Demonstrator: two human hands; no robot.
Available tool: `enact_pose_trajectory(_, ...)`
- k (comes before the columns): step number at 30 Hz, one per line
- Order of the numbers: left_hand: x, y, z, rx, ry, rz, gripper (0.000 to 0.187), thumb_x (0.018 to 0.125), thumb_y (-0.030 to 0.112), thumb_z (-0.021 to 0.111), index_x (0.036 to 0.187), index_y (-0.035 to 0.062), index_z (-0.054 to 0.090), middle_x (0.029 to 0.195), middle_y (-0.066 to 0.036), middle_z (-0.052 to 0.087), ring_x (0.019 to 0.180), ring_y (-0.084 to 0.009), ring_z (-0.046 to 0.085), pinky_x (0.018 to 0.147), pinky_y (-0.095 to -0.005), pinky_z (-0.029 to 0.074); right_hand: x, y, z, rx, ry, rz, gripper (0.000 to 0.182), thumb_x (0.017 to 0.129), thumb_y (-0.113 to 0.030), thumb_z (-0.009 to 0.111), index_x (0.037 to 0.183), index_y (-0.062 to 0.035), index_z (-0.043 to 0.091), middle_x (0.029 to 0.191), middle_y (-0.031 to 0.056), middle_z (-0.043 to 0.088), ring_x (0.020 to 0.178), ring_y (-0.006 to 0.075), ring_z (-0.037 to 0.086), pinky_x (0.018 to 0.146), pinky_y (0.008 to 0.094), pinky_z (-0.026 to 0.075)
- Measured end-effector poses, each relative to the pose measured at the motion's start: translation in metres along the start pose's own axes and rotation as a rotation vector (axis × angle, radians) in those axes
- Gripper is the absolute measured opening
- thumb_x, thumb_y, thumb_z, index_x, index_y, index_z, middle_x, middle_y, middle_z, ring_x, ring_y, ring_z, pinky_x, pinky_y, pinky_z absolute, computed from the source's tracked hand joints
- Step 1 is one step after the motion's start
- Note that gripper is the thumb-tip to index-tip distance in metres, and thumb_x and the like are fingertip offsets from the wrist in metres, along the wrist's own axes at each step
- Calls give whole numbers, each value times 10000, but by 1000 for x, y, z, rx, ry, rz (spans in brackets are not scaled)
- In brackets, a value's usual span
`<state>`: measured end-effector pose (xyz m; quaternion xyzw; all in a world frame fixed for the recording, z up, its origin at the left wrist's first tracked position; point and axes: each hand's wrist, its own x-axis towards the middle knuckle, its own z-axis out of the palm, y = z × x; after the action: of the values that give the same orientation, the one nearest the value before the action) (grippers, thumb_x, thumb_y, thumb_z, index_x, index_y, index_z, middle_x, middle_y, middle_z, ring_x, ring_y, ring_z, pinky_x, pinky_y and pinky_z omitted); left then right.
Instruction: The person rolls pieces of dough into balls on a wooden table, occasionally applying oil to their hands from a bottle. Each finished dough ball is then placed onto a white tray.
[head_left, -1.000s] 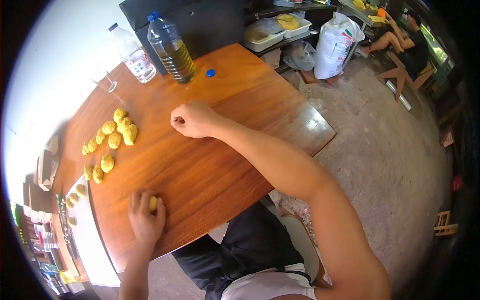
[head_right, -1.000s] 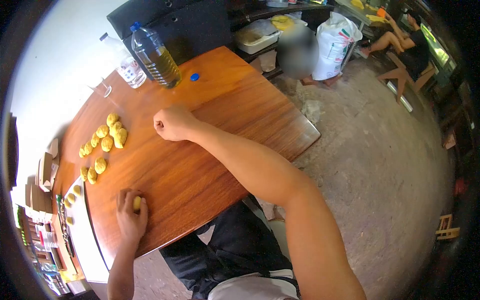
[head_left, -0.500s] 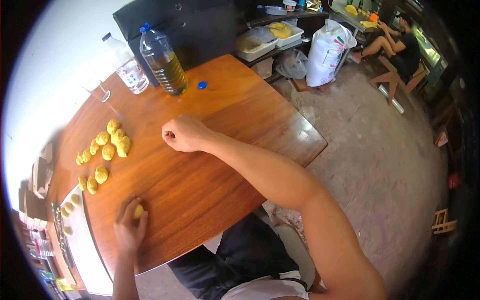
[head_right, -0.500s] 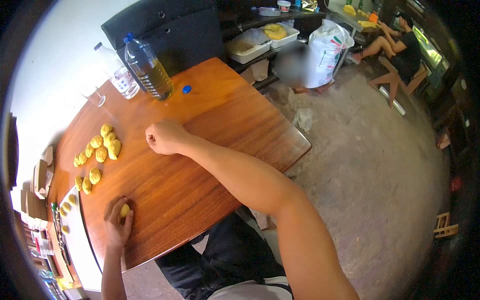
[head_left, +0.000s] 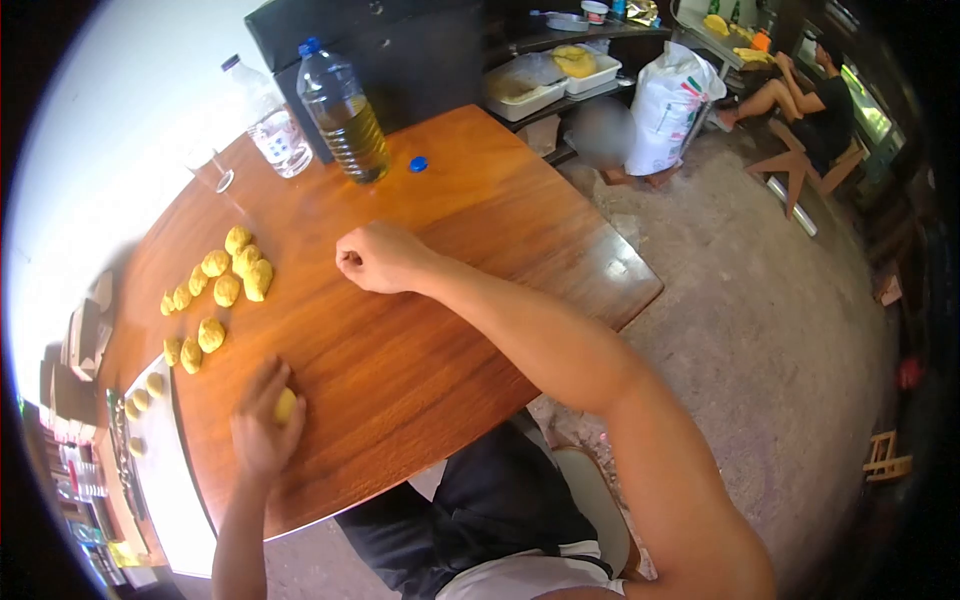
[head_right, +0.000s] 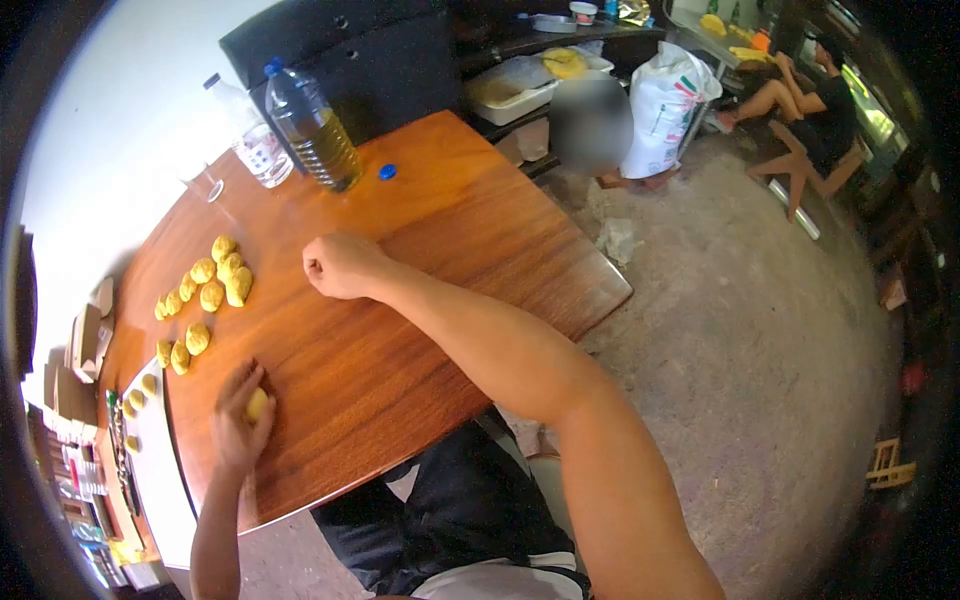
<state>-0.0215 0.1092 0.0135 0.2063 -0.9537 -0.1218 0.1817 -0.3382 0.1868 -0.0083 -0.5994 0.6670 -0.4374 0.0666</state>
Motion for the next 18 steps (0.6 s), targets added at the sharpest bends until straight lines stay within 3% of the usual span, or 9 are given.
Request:
enact_pose_trajectory(2, 27, -15, 2, 26, 63, 26, 373, 843, 1, 688, 1214, -31, 712, 1357, -227, 646, 1257, -395, 629, 1079, -453, 503, 3, -2, 2, -8, -60, 13, 83, 876, -105, 669, 862, -61, 738, 815, 136, 738, 736, 326, 697, 650, 401, 527)
enact_pose_trajectory(4, 44, -6, 20, -63, 71, 84, 355, 831, -16, 678, 1184, -34, 721, 1342, -217, 655, 1249, -390, 635, 1076, -450, 507, 4, 9, 6, 88, -10, 7, 106, 862, -128, 651, 813, -65, 720, 838, 150, 733, 798, 356, 697, 707, 463, 543)
enact_pose_trajectory(9, 37, 34, 29, -160, 42, 255, 276, 810, -47, 666, 1076, -34, 739, 1257, -181, 692, 1211, -377, 652, 1051, -429, 526, 1, 2, 1, 97, -32, 42, 97, 862, -113, 646, 819, -71, 723, 843, 155, 733, 786, 355, 696, 700, 454, 541)
enact_pose_trajectory(13, 7, 32, 20, -9, 137, 195, 250, 803, -34, 686, 1047, -26, 738, 1214, -180, 698, 1105, -372, 679, 969, -426, 554, 1, 0, -2, 68, -3, 18, 102, 868, -111, 646, 825, -69, 729, 833, 156, 734, 780, 352, 700, 701, 449, 544)
enact_pose_trajectory(15, 6, 12, 6, 175, -14, -36, 208, 819, -10, 689, 1023, -21, 730, 1171, -182, 696, 992, -363, 682, 868, -404, 561, -3, -1, -3, 39, -12, 38, 103, 870, -112, 649, 828, -66, 731, 830, 157, 735, 779, 350, 701, 703, 448, 545)
enact_pose_trajectory(18, 47, 0, 19, 34, 90, -138, 205, 833, 17, 686, 1032, -25, 713, 1133, -181, 695, 978, -359, 668, 845, -392, 544, 3, 2, 6, 65, 11, 4, 97, 890, -121, 673, 872, -55, 741, 818, 134, 737, 740, 303, 703, 668, 402, 534)
